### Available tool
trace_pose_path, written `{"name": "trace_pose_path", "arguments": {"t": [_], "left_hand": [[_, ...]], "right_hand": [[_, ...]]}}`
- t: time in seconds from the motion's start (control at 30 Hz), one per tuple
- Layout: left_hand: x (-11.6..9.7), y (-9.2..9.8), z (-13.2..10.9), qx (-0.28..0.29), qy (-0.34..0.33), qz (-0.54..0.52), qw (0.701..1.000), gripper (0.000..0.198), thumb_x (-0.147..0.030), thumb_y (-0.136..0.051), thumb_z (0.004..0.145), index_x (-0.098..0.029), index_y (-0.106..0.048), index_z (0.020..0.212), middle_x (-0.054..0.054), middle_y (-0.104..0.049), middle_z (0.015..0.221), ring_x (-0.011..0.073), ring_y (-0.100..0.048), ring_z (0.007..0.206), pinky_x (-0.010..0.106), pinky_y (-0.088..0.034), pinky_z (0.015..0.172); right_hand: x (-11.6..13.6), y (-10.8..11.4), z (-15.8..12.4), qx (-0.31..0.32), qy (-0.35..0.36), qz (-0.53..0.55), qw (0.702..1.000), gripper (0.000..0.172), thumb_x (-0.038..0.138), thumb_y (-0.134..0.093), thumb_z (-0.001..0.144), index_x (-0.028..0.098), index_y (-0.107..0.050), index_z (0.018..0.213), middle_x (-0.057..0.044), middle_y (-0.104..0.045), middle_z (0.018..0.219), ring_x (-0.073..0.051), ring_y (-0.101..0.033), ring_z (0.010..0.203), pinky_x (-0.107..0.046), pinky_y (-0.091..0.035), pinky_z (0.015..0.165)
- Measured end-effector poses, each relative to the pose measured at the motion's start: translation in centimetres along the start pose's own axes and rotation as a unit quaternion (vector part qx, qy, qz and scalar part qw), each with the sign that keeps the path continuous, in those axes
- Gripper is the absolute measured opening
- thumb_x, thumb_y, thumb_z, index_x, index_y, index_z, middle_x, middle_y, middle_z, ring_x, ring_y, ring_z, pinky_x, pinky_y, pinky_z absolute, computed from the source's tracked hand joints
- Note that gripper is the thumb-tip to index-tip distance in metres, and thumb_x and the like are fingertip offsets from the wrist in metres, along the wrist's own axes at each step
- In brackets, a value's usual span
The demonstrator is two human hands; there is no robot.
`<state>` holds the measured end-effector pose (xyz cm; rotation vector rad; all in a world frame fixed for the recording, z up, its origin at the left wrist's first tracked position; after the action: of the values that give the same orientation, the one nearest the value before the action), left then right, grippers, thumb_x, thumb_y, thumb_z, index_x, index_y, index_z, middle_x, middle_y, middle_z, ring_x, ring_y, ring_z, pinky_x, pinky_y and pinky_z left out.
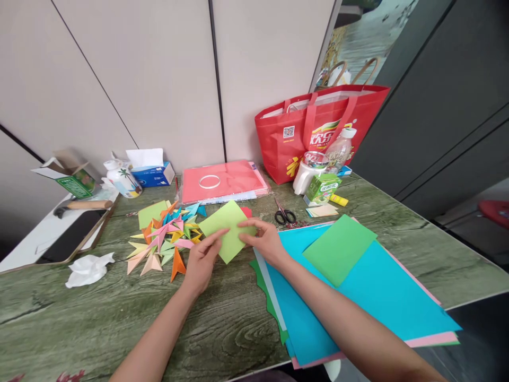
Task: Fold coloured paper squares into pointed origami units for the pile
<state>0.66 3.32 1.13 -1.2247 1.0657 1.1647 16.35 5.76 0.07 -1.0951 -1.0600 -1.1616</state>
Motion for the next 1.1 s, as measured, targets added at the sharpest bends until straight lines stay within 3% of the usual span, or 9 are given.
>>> {"name": "trace_pose_path", "arguments": {"t": [0.1,0.23,0.43,0.6,0.83,1.0,1.1], "left_hand": [[0.0,0.1,0.2,0.085,0.038,-0.007,0.996,0.035,-0.018,-0.052,0.068,-0.017,-0.065,0.101,0.008,-0.067,0.093,0.0245,-0.059,0.090,0.035,-0.048,0.076],[-0.4,0.0,0.2,0.169,-0.011,0.086,0.982,0.042,-0.010,-0.047,0.064,-0.022,-0.065,0.101,0.005,-0.063,0.104,0.0219,-0.057,0.096,0.036,-0.044,0.085],[0.1,-0.1,0.3,0.162,-0.115,0.219,0.955,0.030,-0.016,-0.054,0.070,-0.024,-0.066,0.097,0.005,-0.060,0.112,0.0199,-0.054,0.101,0.034,-0.040,0.090],[0.1,0.0,0.5,0.165,-0.130,0.245,0.946,0.023,-0.020,-0.065,0.064,-0.024,-0.070,0.086,0.004,-0.069,0.088,0.0206,-0.060,0.086,0.034,-0.044,0.083],[-0.5,0.6,0.7,0.044,-0.072,0.214,0.973,0.012,-0.026,-0.070,0.059,-0.023,-0.072,0.070,0.003,-0.069,0.065,0.0194,-0.058,0.061,0.029,-0.047,0.060],[0.3,1.0,0.7,-0.024,0.004,0.050,0.998,0.045,-0.024,-0.075,0.052,-0.020,-0.066,0.096,0.001,-0.068,0.070,0.0158,-0.059,0.059,0.025,-0.047,0.056],[0.4,0.9,0.7,-0.037,0.004,-0.003,0.999,0.064,-0.021,-0.075,0.052,-0.019,-0.056,0.113,0.002,-0.068,0.080,0.0153,-0.060,0.067,0.025,-0.049,0.064]], "right_hand": [[-0.5,0.3,0.3,-0.009,-0.029,0.034,0.999,0.015,0.026,-0.065,0.061,0.018,-0.067,0.073,-0.001,-0.063,0.069,-0.013,-0.055,0.056,-0.026,-0.047,0.054],[-0.8,0.5,0.5,-0.020,-0.060,0.074,0.995,0.015,0.028,-0.066,0.061,0.019,-0.068,0.073,0.000,-0.064,0.068,-0.012,-0.057,0.056,-0.027,-0.050,0.053],[-0.4,0.3,0.4,0.004,-0.074,0.087,0.993,0.017,0.029,-0.068,0.059,0.018,-0.069,0.073,-0.001,-0.066,0.071,-0.013,-0.059,0.059,-0.026,-0.052,0.055],[-0.4,0.0,0.3,0.051,-0.068,0.097,0.992,0.021,0.030,-0.069,0.058,0.019,-0.070,0.075,0.000,-0.067,0.070,-0.013,-0.061,0.063,-0.026,-0.053,0.059],[-0.2,-0.3,0.1,0.114,-0.061,0.103,0.986,0.024,0.027,-0.069,0.059,0.020,-0.070,0.081,0.001,-0.065,0.077,-0.014,-0.061,0.068,-0.032,-0.054,0.067],[0.2,-0.5,-0.1,0.141,-0.039,0.052,0.988,0.028,0.026,-0.068,0.059,0.021,-0.068,0.086,-0.001,-0.065,0.088,-0.016,-0.061,0.075,-0.030,-0.051,0.068],[0.4,-0.5,-0.2,0.137,-0.033,0.017,0.990,0.029,0.028,-0.068,0.060,0.019,-0.066,0.087,-0.002,-0.065,0.083,-0.015,-0.060,0.071,-0.027,-0.048,0.064]]}}
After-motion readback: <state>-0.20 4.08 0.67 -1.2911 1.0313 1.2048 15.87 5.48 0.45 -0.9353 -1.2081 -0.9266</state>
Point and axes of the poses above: each hand's wrist, its own z-axis towards the middle knuckle, its own y-axis out of the back of the hand, x = y × z, the point moved 3 cm from there along z, towards the middle knuckle
